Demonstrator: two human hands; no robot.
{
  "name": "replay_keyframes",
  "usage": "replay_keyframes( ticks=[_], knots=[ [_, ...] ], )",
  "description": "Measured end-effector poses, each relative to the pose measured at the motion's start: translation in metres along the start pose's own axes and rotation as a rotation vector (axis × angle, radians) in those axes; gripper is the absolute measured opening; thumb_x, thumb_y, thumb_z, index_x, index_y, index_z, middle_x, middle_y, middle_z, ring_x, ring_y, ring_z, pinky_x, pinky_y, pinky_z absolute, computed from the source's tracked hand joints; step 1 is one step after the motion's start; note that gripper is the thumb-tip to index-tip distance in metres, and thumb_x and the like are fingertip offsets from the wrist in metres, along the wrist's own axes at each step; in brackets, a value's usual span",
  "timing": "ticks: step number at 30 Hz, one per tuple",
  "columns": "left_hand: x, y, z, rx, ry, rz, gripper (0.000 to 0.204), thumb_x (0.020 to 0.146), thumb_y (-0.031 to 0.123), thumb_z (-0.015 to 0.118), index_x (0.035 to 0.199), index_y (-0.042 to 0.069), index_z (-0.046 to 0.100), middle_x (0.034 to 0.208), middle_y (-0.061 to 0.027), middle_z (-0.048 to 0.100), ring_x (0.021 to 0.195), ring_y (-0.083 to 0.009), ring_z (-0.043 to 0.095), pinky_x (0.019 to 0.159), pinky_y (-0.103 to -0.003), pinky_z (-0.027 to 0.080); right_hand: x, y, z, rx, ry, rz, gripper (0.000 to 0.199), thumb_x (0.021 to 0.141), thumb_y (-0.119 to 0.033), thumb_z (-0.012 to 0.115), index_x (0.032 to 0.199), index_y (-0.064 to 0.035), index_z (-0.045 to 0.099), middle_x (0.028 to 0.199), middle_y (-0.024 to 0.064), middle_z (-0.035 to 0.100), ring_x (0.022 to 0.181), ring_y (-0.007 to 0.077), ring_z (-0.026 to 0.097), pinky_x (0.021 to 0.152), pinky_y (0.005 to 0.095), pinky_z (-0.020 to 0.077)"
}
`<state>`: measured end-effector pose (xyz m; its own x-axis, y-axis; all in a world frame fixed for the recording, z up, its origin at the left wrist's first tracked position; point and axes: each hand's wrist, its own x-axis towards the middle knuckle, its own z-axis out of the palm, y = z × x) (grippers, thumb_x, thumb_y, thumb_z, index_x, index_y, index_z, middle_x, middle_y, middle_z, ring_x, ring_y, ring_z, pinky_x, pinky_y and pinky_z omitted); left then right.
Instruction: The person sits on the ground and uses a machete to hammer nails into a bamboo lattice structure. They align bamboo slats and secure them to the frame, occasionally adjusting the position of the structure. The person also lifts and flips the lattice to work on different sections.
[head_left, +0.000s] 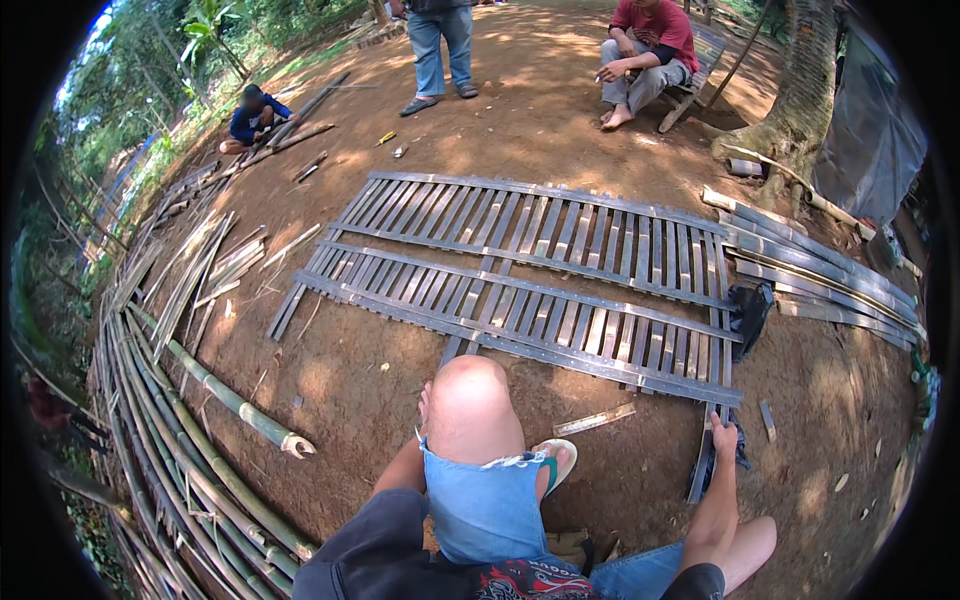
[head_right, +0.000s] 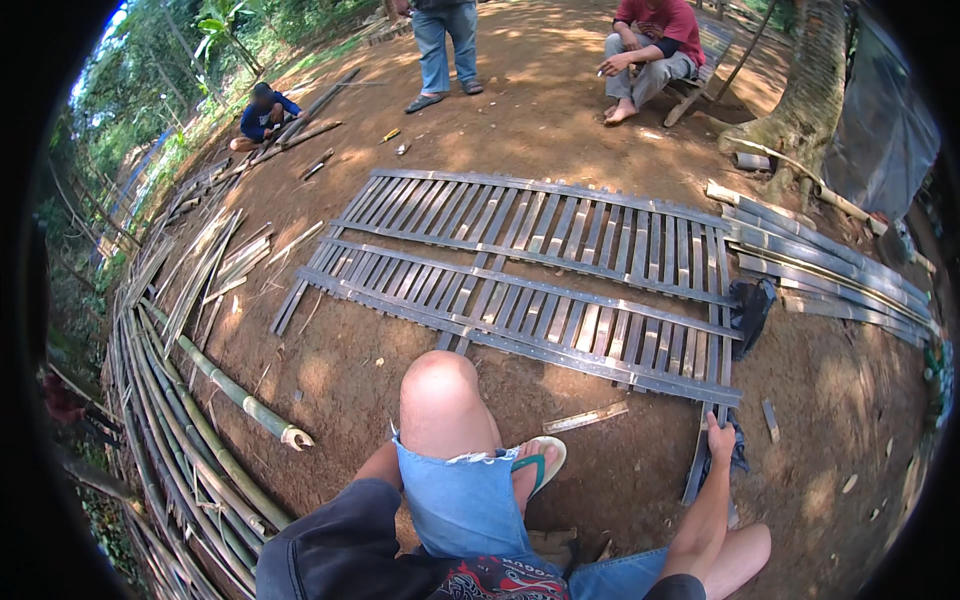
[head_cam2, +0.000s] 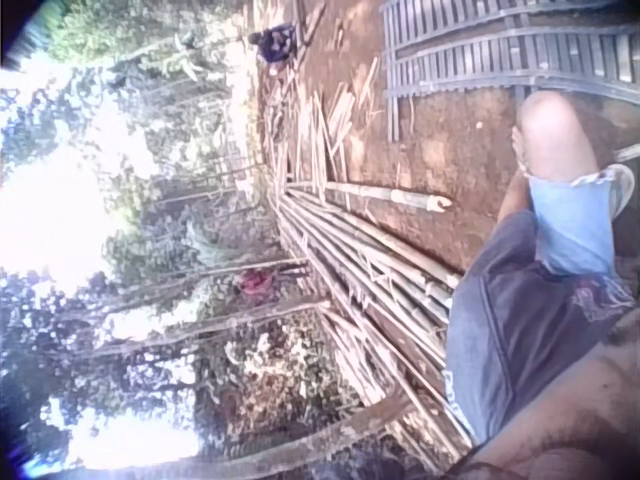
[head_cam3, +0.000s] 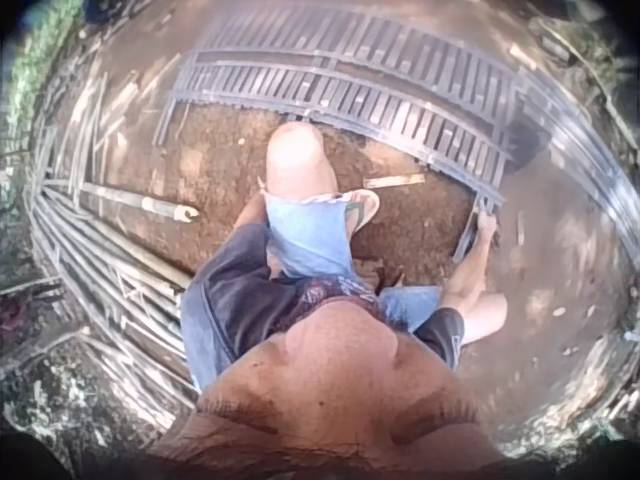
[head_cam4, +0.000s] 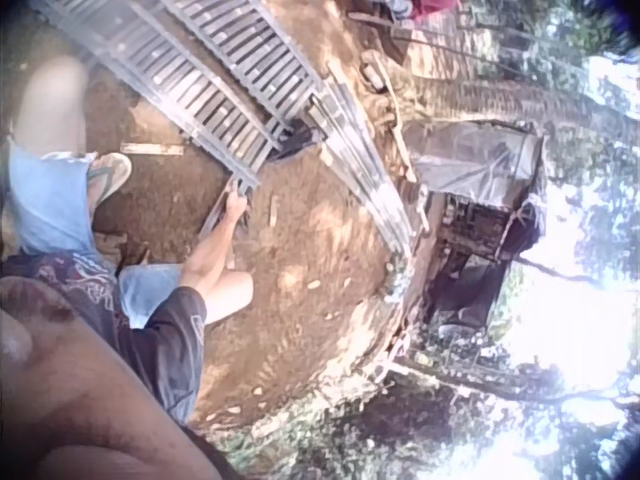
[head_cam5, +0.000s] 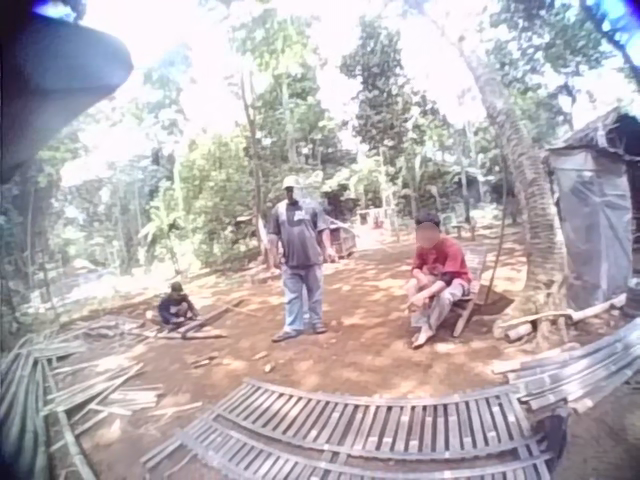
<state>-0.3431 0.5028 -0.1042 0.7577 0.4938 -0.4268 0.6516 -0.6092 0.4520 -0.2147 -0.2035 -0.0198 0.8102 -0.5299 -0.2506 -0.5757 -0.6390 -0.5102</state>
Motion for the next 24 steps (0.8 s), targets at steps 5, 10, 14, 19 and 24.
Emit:
replay_keyframes(
  ticks=[5,10,14,19,24],
  knots=[
    [0.014,-0.007,0.013,-0.051,0.035,0.032,0.107,0.083,0.046,0.075,0.165,0.023,0.010,0.169,-0.0208,0.005,0.156,-0.0417,0.009,0.118,-0.067,0.023,-0.002,-0.001,-0.003,0.065,-0.008,-0.036,0.085,0.083,-0.061,0.071,0.126,0.0114,0.064,0.125,0.0322,0.066,0.126,0.0420,0.060,0.108,0.0443,0.0438],
    [0.000,-0.010,0.026,0.179,0.186,0.108,0.103,0.085,0.049,0.073,0.163,0.014,0.017,0.168,-0.0228,0.012,0.155,-0.0414,0.017,0.119,-0.062,0.027,-0.013,-0.006,0.004,0.037,-0.013,0.009,0.092,0.082,-0.063,0.071,0.136,0.0087,0.057,0.137,0.0319,0.059,0.134,0.0420,0.053,0.113,0.0442,0.0400],
    [-0.008,0.004,0.018,0.204,0.114,0.145,0.099,0.086,0.051,0.072,0.160,0.007,0.025,0.165,-0.0249,0.022,0.153,-0.0407,0.025,0.119,-0.056,0.030,-0.011,0.006,0.002,0.059,0.024,0.015,0.092,0.082,-0.064,0.070,0.136,0.0088,0.057,0.136,0.0324,0.059,0.134,0.0419,0.053,0.112,0.0439,0.0398],
    [0.005,0.000,-0.080,-0.353,-0.299,0.182,0.096,0.087,0.053,0.072,0.157,0.002,0.032,0.161,-0.0265,0.032,0.149,-0.0400,0.033,0.119,-0.050,0.032,-0.028,-0.009,0.020,0.081,-0.070,0.029,0.096,0.082,-0.061,0.071,0.141,0.0116,0.050,0.141,0.0339,0.054,0.137,0.0426,0.050,0.114,0.0434,0.0383],
    [-0.038,0.155,-0.206,-0.195,0.067,0.532,0.087,0.090,0.052,0.070,0.150,-0.005,0.043,0.149,-0.0287,0.049,0.143,-0.0378,0.045,0.118,-0.041,0.037,-0.024,0.003,0.008,0.017,-0.004,0.017,0.093,0.080,-0.058,0.072,0.140,0.0104,0.052,0.137,0.0337,0.057,0.133,0.0427,0.053,0.112,0.0447,0.0411]
  ],
)
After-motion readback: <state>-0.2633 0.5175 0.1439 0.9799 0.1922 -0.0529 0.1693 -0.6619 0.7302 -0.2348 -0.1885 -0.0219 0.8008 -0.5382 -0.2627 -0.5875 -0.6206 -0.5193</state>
